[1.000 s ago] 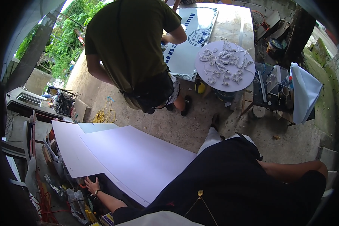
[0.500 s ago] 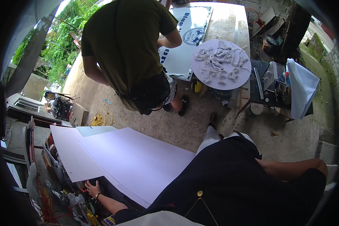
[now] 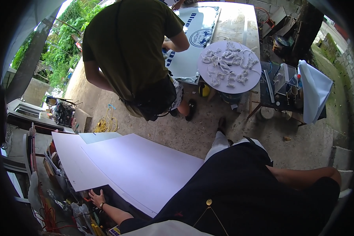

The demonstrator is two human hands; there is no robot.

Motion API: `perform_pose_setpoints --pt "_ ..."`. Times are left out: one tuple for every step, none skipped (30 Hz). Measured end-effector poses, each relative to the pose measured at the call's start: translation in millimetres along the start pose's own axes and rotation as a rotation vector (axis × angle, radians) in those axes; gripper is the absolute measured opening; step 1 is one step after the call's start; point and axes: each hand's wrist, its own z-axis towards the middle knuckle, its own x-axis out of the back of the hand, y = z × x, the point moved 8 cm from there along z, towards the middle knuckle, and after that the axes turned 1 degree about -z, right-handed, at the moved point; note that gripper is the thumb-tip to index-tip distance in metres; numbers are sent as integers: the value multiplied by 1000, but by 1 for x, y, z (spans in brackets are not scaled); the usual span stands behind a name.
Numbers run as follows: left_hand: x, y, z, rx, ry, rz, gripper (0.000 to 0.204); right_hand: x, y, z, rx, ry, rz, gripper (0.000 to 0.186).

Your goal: Applying spray paint to 3D sign letters on a work table in a sign shop.

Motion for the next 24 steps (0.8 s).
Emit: perform_pose_setpoints --pt "-1 0 0 -3 -7 -8 67 -3 -1 -3 4 -5 -8 63" --pt "0 0 0 -5 8 -4 67 -5 -3 -6 7 -7 -17 63" --pt "1 0 0 -2 7 -4 67 -5 0 -8 -41 16 35 63" --pt "0 0 0 0 -4 -11 67 -8 -5 -11 23 -14 -43 63" --pt "1 0 0 1 7 -6 67 -9 -7 -12 39 -20 -68 63" --pt "1 0 0 2 5 -3 67 -11 -12 -13 99 -29 -146 62" --pt "0 0 0 2 -5 -9 67 -13 -13 -13 101 -30 -146 62" --pt "1 0 0 3 5 -2 67 -18 -8 -13 29 -66 -54 62" --pt "1 0 -1 1 6 -4 67 -17 -2 -14 -63 -19 56 61" --pt "1 0 0 -2 -3 -13 67 -27 -4 -17 -40 -104 40 61" --pt "2 0 0 -3 11 -8 67 -28 -6 -21 -23 -82 38 60" --pt "1 0 -1 -2 11 -12 67 -26 -6 -25 -25 -14 47 58" --pt "0 0 -1 -1 0 -17 67 -32 -9 -30 -5 -61 38 58" --pt "1 0 -1 -2 15 -19 67 -30 -10 -34 6 -21 27 56" --pt "1 0 -1 5 7 -18 67 -33 -12 -35 28 -67 13 54" --pt "-1 -1 0 8 -6 -15 67 -27 -11 -32 19 18 20 54" --pt "0 -1 0 10 3 -19 67 -28 -12 -27 20 -2 32 52" --pt "0 -1 0 18 -5 -16 67 -27 -11 -21 20 -22 45 49" --pt "-1 -2 0 25 -13 -13 67 -22 -11 -16 23 -24 46 49" --pt "-1 -2 0 25 -10 -15 67 -22 -10 -11 29 -78 57 49" --pt "-1 -2 0 20 -10 -18 67 -16 -9 -6 20 -72 67 48" --pt "-2 -1 0 16 -22 -22 67 -16 -9 -2 37 -133 68 48" --pt "-1 -1 0 15 -9 -23 67 -11 -8 1 31 -103 62 48" --pt "-1 -2 0 21 -16 -21 67 -7 -6 4 19 -92 59 48"
